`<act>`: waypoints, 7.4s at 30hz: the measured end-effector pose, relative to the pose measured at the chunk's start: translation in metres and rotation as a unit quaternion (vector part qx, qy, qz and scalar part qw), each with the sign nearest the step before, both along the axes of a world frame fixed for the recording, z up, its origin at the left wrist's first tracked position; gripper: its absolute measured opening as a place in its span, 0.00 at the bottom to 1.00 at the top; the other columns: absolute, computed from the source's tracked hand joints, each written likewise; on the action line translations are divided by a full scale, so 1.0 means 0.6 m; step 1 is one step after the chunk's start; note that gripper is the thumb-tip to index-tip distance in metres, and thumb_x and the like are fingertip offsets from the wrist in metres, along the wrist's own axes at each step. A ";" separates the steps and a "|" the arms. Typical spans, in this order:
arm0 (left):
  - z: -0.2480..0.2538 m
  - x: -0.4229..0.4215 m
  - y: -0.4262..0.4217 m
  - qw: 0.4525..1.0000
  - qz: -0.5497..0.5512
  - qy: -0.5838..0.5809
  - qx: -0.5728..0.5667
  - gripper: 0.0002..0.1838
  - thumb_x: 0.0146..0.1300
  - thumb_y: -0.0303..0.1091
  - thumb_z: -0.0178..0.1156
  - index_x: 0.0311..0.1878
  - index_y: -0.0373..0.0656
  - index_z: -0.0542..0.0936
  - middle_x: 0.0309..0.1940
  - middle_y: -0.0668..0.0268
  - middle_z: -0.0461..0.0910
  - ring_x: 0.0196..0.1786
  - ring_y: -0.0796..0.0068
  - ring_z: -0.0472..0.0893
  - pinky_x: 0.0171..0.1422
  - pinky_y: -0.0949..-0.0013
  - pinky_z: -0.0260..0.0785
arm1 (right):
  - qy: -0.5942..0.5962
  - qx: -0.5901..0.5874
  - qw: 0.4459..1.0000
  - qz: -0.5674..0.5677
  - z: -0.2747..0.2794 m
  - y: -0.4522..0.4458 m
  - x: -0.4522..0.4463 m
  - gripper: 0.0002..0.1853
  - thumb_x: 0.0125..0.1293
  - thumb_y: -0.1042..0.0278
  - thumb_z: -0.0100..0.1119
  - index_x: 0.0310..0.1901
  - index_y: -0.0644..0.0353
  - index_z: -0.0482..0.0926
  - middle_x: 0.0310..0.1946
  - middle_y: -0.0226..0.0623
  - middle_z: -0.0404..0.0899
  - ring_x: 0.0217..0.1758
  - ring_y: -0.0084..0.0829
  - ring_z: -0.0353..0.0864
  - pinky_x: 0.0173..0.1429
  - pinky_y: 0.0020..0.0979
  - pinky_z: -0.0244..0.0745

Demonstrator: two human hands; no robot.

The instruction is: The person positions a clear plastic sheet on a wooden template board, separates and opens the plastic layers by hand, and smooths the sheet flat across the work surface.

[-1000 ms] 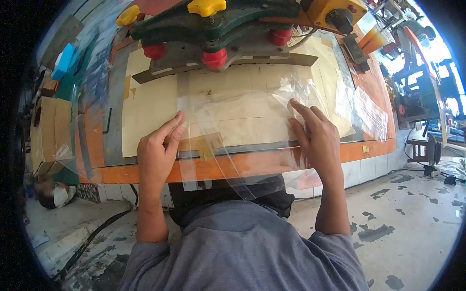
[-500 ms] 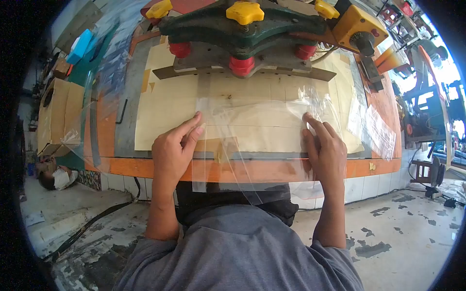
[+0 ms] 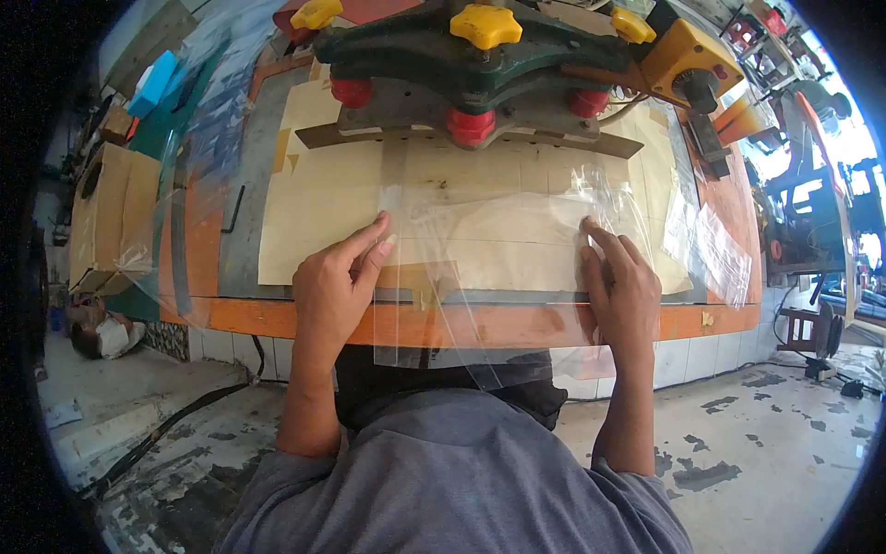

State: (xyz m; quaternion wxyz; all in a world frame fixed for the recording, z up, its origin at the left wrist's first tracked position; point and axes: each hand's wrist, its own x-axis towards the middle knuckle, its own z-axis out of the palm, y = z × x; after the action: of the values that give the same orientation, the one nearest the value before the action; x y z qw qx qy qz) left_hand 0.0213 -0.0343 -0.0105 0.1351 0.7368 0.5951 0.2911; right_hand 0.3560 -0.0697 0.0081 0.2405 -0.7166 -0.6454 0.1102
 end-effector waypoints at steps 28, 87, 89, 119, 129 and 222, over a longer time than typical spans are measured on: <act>0.003 0.002 -0.001 1.000 0.004 0.001 -0.008 0.18 0.78 0.45 0.67 0.63 0.51 0.90 0.30 0.60 0.88 0.24 0.68 0.79 0.35 0.64 0.74 | -0.007 -0.003 1.000 0.000 -0.003 -0.001 0.002 0.17 0.79 0.61 0.62 0.66 0.49 0.86 0.40 0.41 0.85 0.36 0.42 0.84 0.46 0.43 0.79; 0.011 0.003 -0.003 0.999 0.003 0.011 -0.036 0.19 0.78 0.45 0.66 0.67 0.53 0.88 0.25 0.59 0.84 0.24 0.68 0.78 0.35 0.63 0.73 | 0.002 0.014 1.000 0.000 -0.002 -0.001 -0.001 0.17 0.78 0.63 0.64 0.64 0.51 0.87 0.41 0.40 0.87 0.35 0.40 0.84 0.45 0.41 0.78; 0.012 0.003 -0.003 0.999 0.004 0.018 -0.038 0.19 0.78 0.45 0.66 0.67 0.53 0.88 0.25 0.59 0.84 0.24 0.68 0.78 0.35 0.63 0.73 | 0.003 0.009 1.000 -0.002 0.002 -0.001 -0.003 0.17 0.78 0.63 0.64 0.64 0.51 0.87 0.40 0.40 0.87 0.34 0.40 0.84 0.45 0.40 0.78; 0.003 0.000 -0.003 1.000 0.000 0.005 -0.017 0.20 0.78 0.45 0.66 0.68 0.55 0.87 0.25 0.59 0.84 0.24 0.66 0.80 0.34 0.61 0.73 | 0.006 0.012 1.000 -0.001 -0.002 -0.001 -0.002 0.17 0.78 0.63 0.63 0.64 0.51 0.87 0.40 0.40 0.87 0.34 0.40 0.83 0.45 0.41 0.77; 0.003 -0.002 -0.003 1.000 -0.010 0.000 0.002 0.19 0.78 0.43 0.66 0.67 0.55 0.88 0.29 0.60 0.87 0.25 0.66 0.82 0.36 0.61 0.75 | 0.001 0.007 1.000 -0.006 0.003 -0.001 -0.007 0.17 0.78 0.66 0.63 0.65 0.52 0.87 0.41 0.40 0.87 0.33 0.38 0.83 0.45 0.39 0.79; 0.151 -0.025 0.025 0.847 -0.203 -0.491 -0.015 0.13 0.80 0.35 0.65 0.53 0.33 0.88 0.37 0.68 0.87 0.31 0.89 0.73 0.36 0.79 0.68 | 0.482 0.214 0.842 0.112 0.133 -0.001 0.087 0.07 0.73 0.73 0.66 0.45 0.60 0.75 0.38 0.35 0.80 0.42 0.24 0.76 0.53 0.28 0.69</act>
State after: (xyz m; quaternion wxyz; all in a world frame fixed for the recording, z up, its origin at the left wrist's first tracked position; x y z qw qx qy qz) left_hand 0.0065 -0.0191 0.0804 0.4764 0.6002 0.2926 0.5720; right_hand 0.4082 -0.0703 0.0879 0.6546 -0.4265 -0.5317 0.3270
